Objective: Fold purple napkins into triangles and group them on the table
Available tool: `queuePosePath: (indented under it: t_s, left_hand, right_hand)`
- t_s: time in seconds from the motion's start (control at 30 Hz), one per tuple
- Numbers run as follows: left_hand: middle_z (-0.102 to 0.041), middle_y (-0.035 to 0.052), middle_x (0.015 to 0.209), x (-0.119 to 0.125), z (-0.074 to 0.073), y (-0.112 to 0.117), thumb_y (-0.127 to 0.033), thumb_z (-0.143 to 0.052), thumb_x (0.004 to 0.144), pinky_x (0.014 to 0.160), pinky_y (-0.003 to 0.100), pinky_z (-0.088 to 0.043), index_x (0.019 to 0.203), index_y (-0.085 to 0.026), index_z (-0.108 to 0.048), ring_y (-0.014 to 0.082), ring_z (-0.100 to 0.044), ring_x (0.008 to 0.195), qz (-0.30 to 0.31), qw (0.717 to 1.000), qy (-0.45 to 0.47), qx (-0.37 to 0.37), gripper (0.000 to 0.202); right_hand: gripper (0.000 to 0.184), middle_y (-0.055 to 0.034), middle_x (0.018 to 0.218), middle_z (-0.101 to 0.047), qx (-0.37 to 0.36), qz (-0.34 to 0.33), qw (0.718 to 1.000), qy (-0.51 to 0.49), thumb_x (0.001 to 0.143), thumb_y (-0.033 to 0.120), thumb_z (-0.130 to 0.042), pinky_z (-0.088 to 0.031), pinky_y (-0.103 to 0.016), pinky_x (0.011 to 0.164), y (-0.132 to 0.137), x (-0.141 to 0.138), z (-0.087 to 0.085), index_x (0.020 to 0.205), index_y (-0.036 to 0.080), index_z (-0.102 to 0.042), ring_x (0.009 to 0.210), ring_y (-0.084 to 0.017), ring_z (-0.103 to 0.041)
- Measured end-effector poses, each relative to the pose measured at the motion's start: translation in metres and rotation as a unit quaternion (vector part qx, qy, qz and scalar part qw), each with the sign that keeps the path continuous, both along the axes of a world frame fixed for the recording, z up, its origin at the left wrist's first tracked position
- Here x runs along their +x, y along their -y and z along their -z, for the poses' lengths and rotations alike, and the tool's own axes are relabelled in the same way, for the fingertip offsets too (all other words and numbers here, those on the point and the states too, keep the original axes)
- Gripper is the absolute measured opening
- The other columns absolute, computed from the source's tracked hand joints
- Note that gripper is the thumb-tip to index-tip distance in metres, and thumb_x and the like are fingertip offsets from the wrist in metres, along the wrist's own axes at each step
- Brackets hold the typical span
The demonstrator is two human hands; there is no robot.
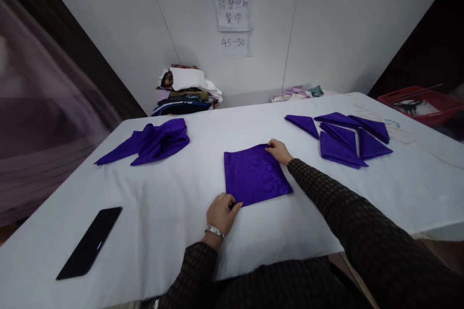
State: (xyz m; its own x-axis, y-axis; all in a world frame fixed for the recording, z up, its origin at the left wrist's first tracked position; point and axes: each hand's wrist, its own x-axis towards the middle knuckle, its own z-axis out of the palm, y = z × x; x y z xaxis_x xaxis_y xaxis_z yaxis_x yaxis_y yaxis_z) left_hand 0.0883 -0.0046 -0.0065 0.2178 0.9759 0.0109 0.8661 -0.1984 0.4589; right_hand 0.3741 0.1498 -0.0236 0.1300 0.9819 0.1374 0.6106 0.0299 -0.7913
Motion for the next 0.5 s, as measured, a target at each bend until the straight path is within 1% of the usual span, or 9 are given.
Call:
queuePosePath:
  t_s: [0.1, 0.23, 0.4, 0.5]
  left_hand:
    - [-0.058, -0.0005, 0.078, 0.000, 0.000, 0.000, -0.036, -0.062, 0.081, 0.067, 0.025, -0.037, 0.075, -0.021, -0.059, 0.0140, -0.053, 0.079, -0.001, 1.000, 0.002, 0.004, 0.016]
    - [-0.058, -0.0003, 0.079, -0.001, 0.000, -0.001, -0.036, -0.062, 0.081, 0.068, 0.025, -0.038, 0.075, -0.020, -0.059, 0.0143, -0.053, 0.079, 0.000, 1.000, 0.006, 0.003, 0.017]
    - [-0.059, 0.0006, 0.080, -0.001, -0.001, 0.000, -0.038, -0.061, 0.081, 0.069, 0.027, -0.040, 0.078, -0.020, -0.060, 0.0154, -0.054, 0.081, 0.006, 1.000, 0.003, 0.005, 0.018]
    - [-0.060, 0.0031, 0.087, -0.001, 0.000, 0.003, -0.044, -0.063, 0.079, 0.076, 0.030, -0.042, 0.087, -0.021, -0.063, 0.0183, -0.055, 0.086, 0.039, 0.999, -0.004, 0.032, 0.024]
  right_hand:
    - [0.013, 0.0038, 0.067, -0.056, 0.022, -0.017, 0.999, -0.036, 0.070, 0.032, -0.058, -0.041, -0.025, 0.063, 0.007, -0.001, 0.002, 0.076, 0.020, -0.056, 0.065, -0.014, -0.050]
    - [0.016, 0.0030, 0.068, -0.058, 0.027, -0.036, 0.996, -0.074, 0.069, 0.035, -0.059, -0.041, -0.025, 0.063, 0.014, -0.003, 0.000, 0.074, 0.020, -0.058, 0.066, -0.014, -0.051]
    - [0.015, 0.0024, 0.067, -0.059, 0.006, -0.030, 0.991, -0.132, 0.067, 0.034, -0.061, -0.043, -0.025, 0.060, 0.013, -0.003, -0.001, 0.072, 0.019, -0.059, 0.065, -0.015, -0.053]
    - [0.015, 0.0024, 0.065, -0.060, -0.019, -0.022, 0.984, -0.177, 0.066, 0.032, -0.061, -0.045, -0.025, 0.058, 0.009, -0.002, -0.001, 0.072, 0.019, -0.057, 0.062, -0.014, -0.054]
